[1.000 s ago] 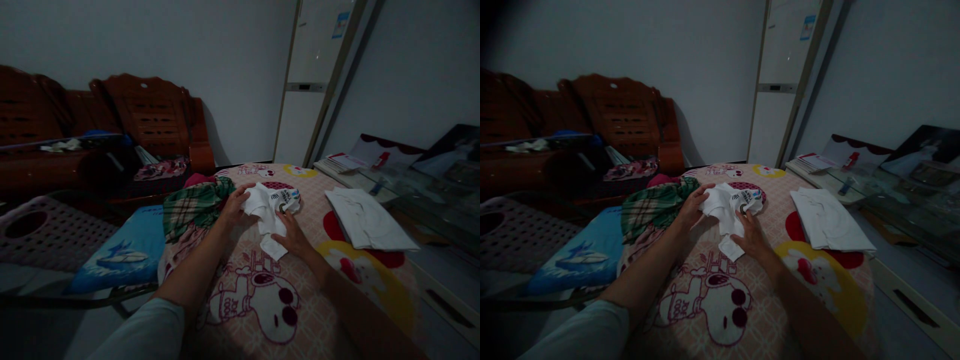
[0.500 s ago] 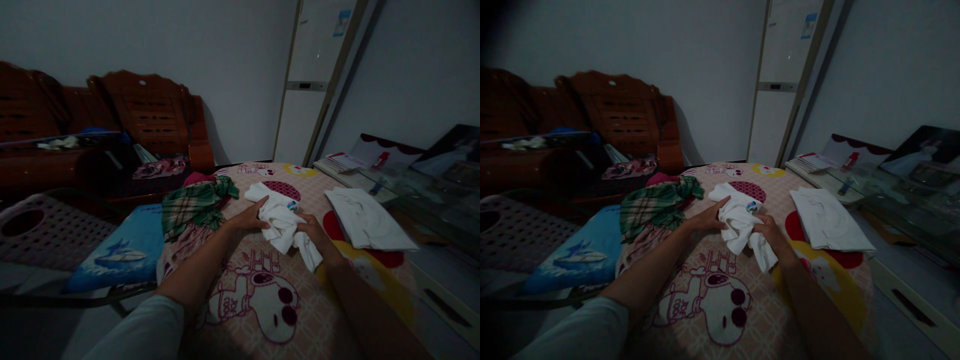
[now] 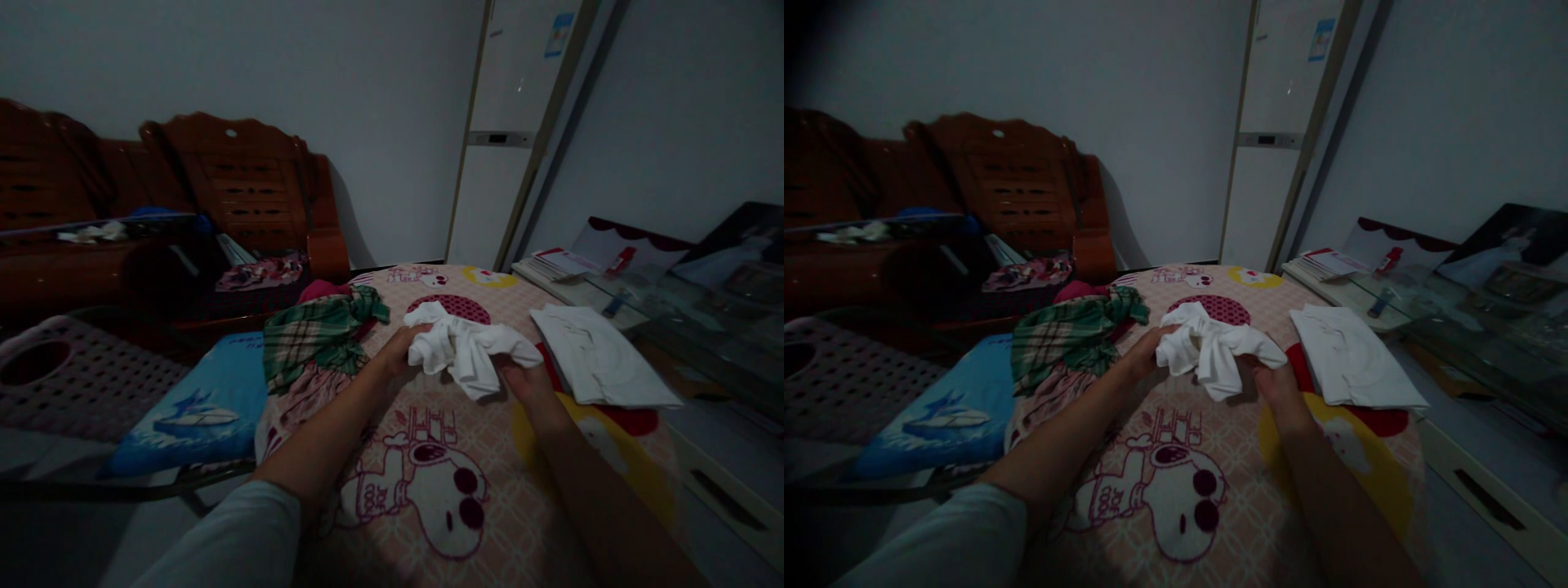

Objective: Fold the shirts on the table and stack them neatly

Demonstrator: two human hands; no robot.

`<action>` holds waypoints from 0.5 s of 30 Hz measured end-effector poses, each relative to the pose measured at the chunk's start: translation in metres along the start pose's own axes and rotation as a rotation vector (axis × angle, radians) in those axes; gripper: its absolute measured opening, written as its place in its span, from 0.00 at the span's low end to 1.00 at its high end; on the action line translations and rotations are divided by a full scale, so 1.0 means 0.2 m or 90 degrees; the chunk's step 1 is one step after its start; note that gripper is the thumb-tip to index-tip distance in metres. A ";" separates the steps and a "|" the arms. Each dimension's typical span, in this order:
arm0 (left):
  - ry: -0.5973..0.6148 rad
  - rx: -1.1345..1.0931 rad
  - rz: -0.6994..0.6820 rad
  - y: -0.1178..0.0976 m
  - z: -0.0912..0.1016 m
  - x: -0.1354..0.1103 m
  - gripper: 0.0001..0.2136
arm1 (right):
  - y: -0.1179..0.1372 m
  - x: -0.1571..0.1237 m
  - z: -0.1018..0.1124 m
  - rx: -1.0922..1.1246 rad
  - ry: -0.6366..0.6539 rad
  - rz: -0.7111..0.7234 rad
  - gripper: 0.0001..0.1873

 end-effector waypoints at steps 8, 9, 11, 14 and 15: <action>-0.008 -0.084 0.034 -0.01 0.01 0.01 0.13 | -0.04 -0.10 -0.17 -0.179 0.017 0.006 0.31; 0.011 -0.071 0.036 -0.02 -0.01 -0.01 0.13 | -0.04 -0.10 -0.20 -0.256 0.022 0.013 0.33; 0.053 -0.028 0.042 -0.04 -0.03 -0.04 0.15 | -0.03 -0.11 -0.23 -0.387 0.023 0.033 0.35; 0.104 0.037 0.055 -0.07 -0.05 -0.08 0.20 | -0.01 -0.11 -0.25 -0.448 0.054 0.069 0.29; 0.116 0.050 0.063 -0.07 -0.05 -0.08 0.22 | -0.01 -0.12 -0.26 -0.437 0.074 0.070 0.26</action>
Point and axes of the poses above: each hand's wrist, its own x-axis towards the middle knuckle, its own z-axis out of the back of the hand, y = z × x, the point moved 10 cm from there along x, towards the middle knuckle, and after that the axes turned 4 degrees about y, right-handed, at the moved point
